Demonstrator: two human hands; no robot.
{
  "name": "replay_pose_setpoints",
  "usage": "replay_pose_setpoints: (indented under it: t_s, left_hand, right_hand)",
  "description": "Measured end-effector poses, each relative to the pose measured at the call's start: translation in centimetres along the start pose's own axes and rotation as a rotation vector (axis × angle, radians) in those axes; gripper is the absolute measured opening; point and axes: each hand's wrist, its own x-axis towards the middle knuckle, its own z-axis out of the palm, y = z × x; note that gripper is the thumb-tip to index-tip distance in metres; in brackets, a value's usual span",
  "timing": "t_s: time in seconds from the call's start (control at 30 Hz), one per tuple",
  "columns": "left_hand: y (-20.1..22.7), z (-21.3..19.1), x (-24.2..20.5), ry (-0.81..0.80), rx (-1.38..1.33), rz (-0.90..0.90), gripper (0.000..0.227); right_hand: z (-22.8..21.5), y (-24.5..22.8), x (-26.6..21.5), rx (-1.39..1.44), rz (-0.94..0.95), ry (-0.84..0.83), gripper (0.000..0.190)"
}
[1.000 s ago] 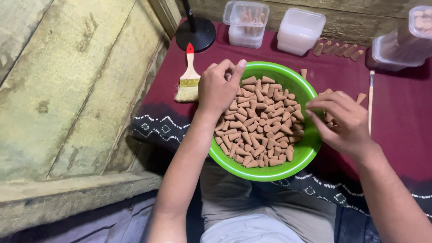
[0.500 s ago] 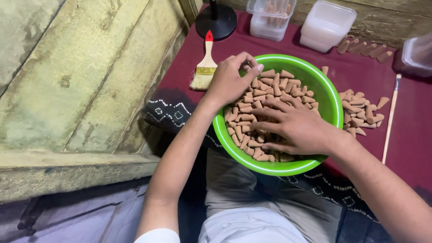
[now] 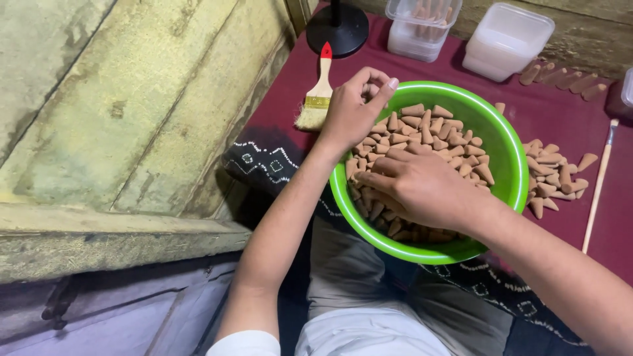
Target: Sorting and inspecting small incense cones in a green plastic bowl on a low table.
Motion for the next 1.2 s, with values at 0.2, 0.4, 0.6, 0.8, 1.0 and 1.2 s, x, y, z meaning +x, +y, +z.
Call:
replay_pose_setpoints:
  t_s: [0.2, 0.4, 0.6, 0.8, 1.0, 1.2]
  left_hand:
    - [-0.4, 0.3, -0.1, 0.006, -0.014, -0.029, 0.017]
    - [-1.1, 0.7, 0.1, -0.015, 0.005, -0.067, 0.021]
    - [0.0, 0.2, -0.1, -0.01, 0.014, -0.069, 0.019]
    - [0.7, 0.2, -0.6, -0.001, 0.019, -0.075, 0.016]
    - [0.3, 0.2, -0.3, 0.01, 0.027, -0.071, 0.012]
    - [1.1, 0.1, -0.7, 0.015, 0.053, -0.054, 0.013]
  right_hand:
    - [5.4, 1.5, 0.1, -0.022, -0.079, -0.009, 0.013]
    - [4.2, 1.1, -0.3, 0.05, 0.058, -0.084, 0.019]
    - [4.4, 2.1, -0.9, 0.162, 0.191, -0.177, 0.025]
    - [4.7, 1.5, -0.7, 0.138, 0.109, -0.177, 0.025]
    - [4.7, 1.5, -0.8, 0.156, 0.101, -0.18, 0.018]
    - [4.4, 0.8, 0.2, 0.211, 0.147, -0.201, 0.019]
